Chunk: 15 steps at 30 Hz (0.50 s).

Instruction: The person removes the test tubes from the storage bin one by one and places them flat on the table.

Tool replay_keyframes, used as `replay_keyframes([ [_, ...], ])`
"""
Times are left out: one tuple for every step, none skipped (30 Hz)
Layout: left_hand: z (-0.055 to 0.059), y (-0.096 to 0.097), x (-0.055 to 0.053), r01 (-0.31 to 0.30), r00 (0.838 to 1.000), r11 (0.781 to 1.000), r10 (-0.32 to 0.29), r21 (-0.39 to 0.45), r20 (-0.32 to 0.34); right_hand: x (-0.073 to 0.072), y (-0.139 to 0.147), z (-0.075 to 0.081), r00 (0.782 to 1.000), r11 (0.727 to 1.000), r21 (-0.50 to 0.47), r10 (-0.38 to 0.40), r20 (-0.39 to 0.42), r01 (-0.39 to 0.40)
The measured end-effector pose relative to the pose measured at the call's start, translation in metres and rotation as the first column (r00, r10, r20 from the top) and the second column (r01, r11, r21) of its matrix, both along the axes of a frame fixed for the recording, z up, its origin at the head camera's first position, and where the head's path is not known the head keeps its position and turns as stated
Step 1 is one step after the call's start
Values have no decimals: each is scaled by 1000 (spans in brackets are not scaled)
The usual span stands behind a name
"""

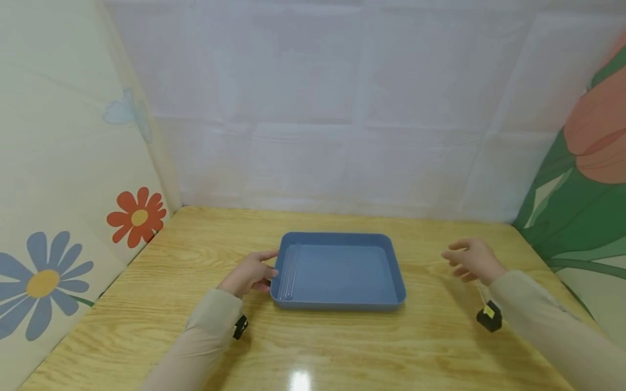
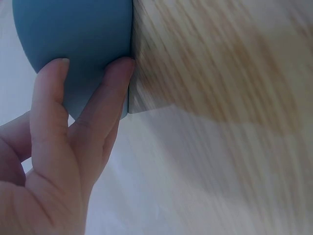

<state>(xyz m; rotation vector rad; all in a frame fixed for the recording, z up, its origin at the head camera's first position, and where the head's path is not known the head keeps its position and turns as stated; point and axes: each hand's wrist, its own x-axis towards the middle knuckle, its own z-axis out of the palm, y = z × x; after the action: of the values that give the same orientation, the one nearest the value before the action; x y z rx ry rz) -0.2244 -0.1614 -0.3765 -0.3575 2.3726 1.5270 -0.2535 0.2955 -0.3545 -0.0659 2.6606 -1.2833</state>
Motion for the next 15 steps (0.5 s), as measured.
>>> replay_keyframes([
  [0,0,0,3,1000,1000,-3,1,-1,0,-1,1,1000,1000,-22,2,12,-2],
  [0,0,0,0,1000,1000,0,2,1,1,-2,2,1000,999,-40,6,22,-5],
  [0,0,0,2,1000,1000,-2,2,1,2,-3,3,999,998,-58,10,34,-8],
  [1,0,0,0,1000,1000,0,1,0,2,-5,4,999,997,-72,12,44,-9],
  [1,0,0,1,1000,1000,-1,1,0,3,-6,5,998,996,-86,16,53,-11],
  [1,1,0,2,1000,1000,-2,1,0,4,-7,6,998,995,-98,19,62,-13],
  [1,1,1,3,1000,1000,-3,2,-1,4,-9,7,997,994,-108,20,71,-13],
  [1,1,1,2,1000,1000,-2,2,-2,4,-10,8,997,994,-110,23,77,-14],
  [1,1,1,1,1000,1000,-1,3,-4,5,-12,9,996,993,-115,26,82,-16],
  [1,1,1,2,1000,1000,-2,4,-6,5,-14,10,996,993,-120,28,86,-17],
  [1,1,1,1,1000,1000,-1,6,-8,5,-15,11,995,992,-128,29,90,-17],
  [1,0,1,-1,1000,1000,1,6,-8,6,-17,11,995,991,-135,30,95,-17],
  [1,0,1,-2,1000,1000,2,5,-9,6,-19,12,995,990,-141,31,99,-17],
  [1,0,1,-2,1000,1000,2,4,-7,6,-21,13,994,989,-149,34,102,-19],
  [0,0,0,-2,1000,1000,2,3,-5,6,-23,14,994,987,-157,36,105,-19],
])
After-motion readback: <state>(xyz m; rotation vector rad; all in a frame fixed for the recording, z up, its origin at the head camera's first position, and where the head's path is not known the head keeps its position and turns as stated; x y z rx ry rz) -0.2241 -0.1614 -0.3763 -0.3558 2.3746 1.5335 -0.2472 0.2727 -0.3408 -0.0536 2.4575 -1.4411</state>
